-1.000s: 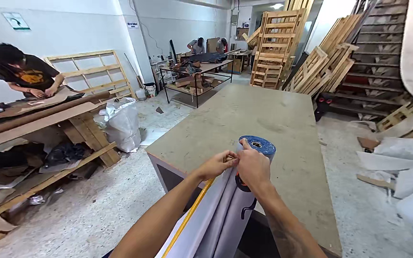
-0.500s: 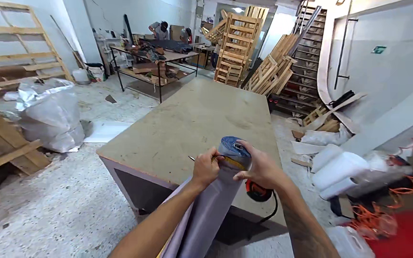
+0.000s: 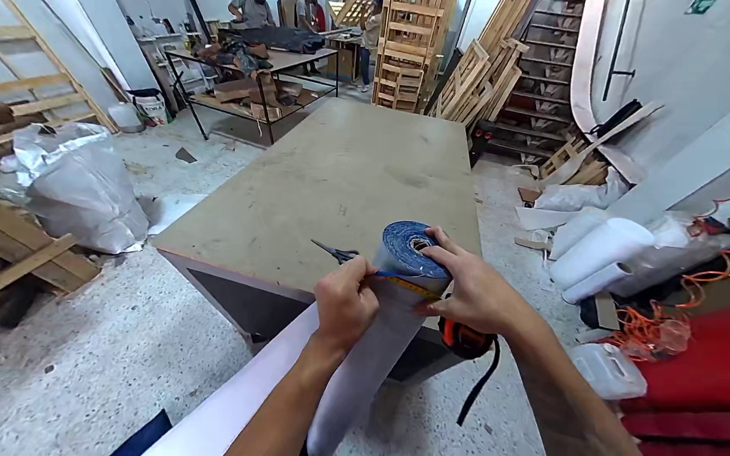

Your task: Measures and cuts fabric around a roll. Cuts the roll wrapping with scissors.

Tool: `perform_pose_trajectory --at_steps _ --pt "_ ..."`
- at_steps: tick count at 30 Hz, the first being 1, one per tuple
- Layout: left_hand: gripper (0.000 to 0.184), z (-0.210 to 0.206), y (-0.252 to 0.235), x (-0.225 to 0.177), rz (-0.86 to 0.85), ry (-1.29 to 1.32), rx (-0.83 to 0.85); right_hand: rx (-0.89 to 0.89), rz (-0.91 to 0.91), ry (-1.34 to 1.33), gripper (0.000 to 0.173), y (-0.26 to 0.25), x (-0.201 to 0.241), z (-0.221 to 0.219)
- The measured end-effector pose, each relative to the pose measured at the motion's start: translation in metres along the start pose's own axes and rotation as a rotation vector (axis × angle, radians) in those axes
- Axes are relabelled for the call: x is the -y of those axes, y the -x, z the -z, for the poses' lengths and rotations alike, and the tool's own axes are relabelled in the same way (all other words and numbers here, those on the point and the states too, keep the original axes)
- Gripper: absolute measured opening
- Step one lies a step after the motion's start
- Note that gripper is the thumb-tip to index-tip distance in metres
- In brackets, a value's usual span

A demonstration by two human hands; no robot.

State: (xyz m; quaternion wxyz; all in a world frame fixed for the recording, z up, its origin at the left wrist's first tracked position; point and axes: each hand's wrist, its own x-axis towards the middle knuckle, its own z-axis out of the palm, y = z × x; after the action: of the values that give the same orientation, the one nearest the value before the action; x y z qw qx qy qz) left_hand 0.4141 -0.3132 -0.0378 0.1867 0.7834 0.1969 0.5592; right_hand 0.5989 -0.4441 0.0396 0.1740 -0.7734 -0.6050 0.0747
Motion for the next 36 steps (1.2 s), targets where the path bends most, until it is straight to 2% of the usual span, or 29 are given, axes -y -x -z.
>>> perform_pose_trajectory --at_steps 4,6,11,16,19,23,30,34,36 --pt "0.012 -0.012 0.026 -0.054 -0.037 0.060 -0.021 0.075 0.017 -0.015 0.086 0.067 -0.032 0.025" --pt "0.014 -0.014 0.024 -0.068 -0.019 0.038 -0.027 0.107 0.070 -0.013 0.090 0.080 -0.042 0.040" --pt "0.008 -0.009 0.016 -0.054 0.119 -0.130 0.022 0.075 0.230 0.057 0.083 0.036 -0.057 0.048" --pt "0.008 -0.034 -0.013 -0.026 0.171 -0.160 0.108 -0.043 0.141 0.044 0.080 0.008 -0.096 0.040" --pt "0.012 -0.043 -0.033 -0.001 0.224 -0.156 0.124 -0.070 0.065 0.075 0.071 -0.003 -0.094 0.039" --pt "0.013 -0.046 -0.051 0.029 0.327 -0.096 0.259 -0.087 0.018 0.055 0.061 -0.014 -0.092 0.034" --pt "0.012 -0.052 -0.061 0.055 0.341 0.060 0.407 -0.216 -0.022 0.104 0.061 -0.008 -0.084 0.020" --pt "0.012 -0.052 -0.059 0.062 0.348 0.119 0.428 -0.423 -0.078 0.238 0.053 0.005 -0.027 0.007" --pt "0.012 -0.049 -0.057 0.061 0.355 0.147 0.451 -0.418 -0.063 0.332 0.031 -0.001 0.000 0.000"
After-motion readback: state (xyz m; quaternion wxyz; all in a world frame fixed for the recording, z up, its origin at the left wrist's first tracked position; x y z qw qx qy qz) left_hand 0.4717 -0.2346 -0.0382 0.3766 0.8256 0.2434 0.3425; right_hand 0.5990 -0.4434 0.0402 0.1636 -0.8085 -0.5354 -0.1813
